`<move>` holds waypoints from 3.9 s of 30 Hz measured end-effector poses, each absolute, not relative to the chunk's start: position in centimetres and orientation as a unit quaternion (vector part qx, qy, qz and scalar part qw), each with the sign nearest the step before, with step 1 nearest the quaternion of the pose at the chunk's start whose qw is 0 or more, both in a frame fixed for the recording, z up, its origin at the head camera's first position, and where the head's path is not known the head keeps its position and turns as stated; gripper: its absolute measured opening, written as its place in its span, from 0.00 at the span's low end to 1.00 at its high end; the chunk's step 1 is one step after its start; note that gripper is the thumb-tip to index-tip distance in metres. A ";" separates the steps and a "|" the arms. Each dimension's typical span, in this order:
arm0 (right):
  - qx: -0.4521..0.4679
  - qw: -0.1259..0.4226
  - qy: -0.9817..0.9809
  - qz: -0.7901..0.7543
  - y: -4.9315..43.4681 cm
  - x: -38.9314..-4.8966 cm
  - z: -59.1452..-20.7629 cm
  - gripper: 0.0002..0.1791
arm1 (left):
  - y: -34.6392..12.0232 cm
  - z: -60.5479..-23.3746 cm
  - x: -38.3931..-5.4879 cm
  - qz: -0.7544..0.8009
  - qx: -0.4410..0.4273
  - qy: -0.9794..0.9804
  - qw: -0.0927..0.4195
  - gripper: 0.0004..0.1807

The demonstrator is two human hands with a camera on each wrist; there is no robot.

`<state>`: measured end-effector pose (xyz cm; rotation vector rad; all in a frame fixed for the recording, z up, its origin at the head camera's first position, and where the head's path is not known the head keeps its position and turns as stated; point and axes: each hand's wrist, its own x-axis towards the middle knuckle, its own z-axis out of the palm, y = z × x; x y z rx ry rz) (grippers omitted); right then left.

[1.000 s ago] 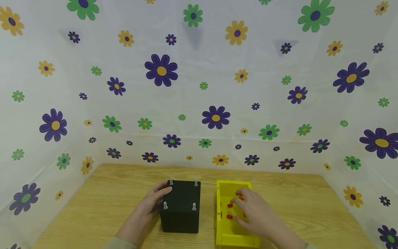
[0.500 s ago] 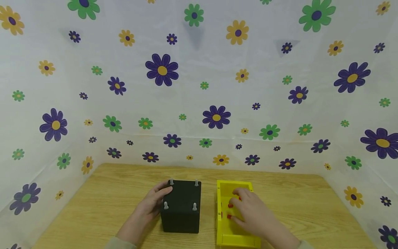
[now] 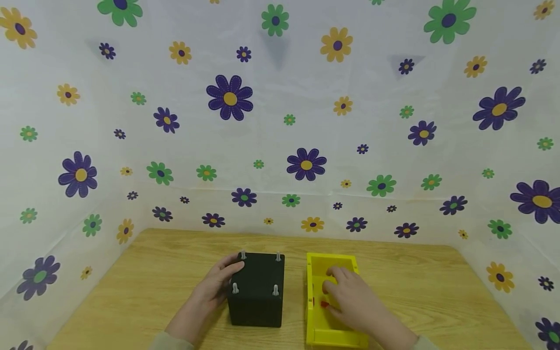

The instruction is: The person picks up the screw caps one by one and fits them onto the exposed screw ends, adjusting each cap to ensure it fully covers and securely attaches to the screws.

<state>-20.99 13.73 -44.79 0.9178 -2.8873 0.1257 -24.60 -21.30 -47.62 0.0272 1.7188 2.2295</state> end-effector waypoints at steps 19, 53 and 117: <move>0.334 0.084 -0.939 -0.026 13.1 -21.5 -45.3 0.09 | -21.4 -47.7 -24.9 0.795 0.027 0.584 0.159 0.14; 0.308 0.070 -0.947 -0.050 11.6 -21.7 -45.3 0.08 | -21.4 -47.8 -24.6 0.789 0.018 0.594 0.159 0.17; 0.306 0.182 -0.934 0.007 11.5 -23.9 -40.8 0.12 | -21.1 -47.7 -24.8 0.780 -0.006 0.608 0.149 0.16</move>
